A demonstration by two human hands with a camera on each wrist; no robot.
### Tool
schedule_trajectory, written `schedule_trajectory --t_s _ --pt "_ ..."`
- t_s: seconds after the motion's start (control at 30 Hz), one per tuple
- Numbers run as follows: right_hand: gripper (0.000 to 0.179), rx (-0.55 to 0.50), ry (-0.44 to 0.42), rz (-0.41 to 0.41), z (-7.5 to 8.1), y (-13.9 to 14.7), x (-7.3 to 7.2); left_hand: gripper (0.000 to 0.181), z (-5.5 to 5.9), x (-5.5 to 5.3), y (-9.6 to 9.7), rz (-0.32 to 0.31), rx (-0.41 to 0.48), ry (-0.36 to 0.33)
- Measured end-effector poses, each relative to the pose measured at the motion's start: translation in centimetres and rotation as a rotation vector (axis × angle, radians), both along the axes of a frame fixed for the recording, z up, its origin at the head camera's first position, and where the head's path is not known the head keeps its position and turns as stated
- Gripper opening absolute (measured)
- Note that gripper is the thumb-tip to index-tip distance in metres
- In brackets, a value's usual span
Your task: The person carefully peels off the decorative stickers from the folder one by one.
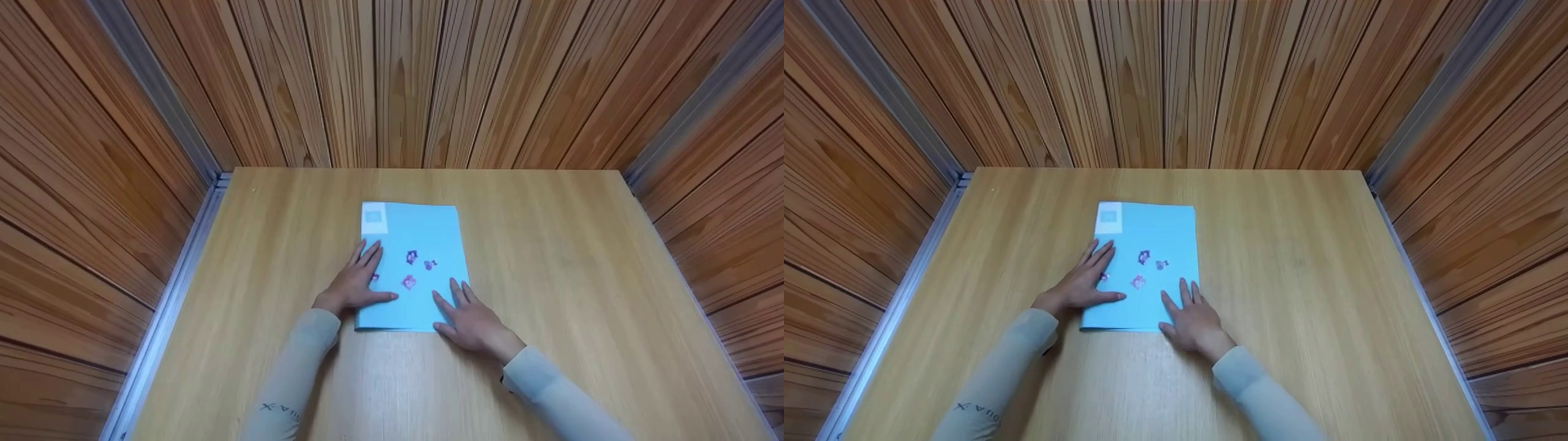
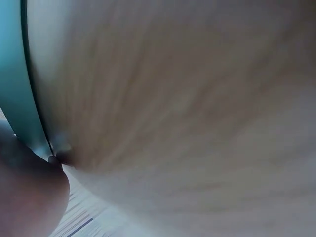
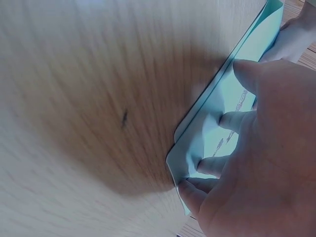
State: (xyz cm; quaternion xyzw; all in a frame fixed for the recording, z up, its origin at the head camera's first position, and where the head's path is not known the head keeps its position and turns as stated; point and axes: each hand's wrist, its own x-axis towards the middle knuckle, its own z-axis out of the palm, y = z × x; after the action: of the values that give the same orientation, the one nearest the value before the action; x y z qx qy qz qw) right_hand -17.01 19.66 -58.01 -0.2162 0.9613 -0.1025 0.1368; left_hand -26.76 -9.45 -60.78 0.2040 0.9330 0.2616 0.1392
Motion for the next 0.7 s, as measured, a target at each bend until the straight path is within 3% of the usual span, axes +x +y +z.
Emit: schedule_trajectory --t_s 0.3,0.7 --pt "0.067 0.008 -0.007 0.000 0.5 0.1 -0.1 0.120 0.7 -0.7 -0.7 -0.035 -0.013 -0.019" --pt "0.069 -0.053 -0.025 0.009 0.2 0.8 0.3 0.129 1.0 -1.7 -1.0 -0.023 -0.078 -0.058"
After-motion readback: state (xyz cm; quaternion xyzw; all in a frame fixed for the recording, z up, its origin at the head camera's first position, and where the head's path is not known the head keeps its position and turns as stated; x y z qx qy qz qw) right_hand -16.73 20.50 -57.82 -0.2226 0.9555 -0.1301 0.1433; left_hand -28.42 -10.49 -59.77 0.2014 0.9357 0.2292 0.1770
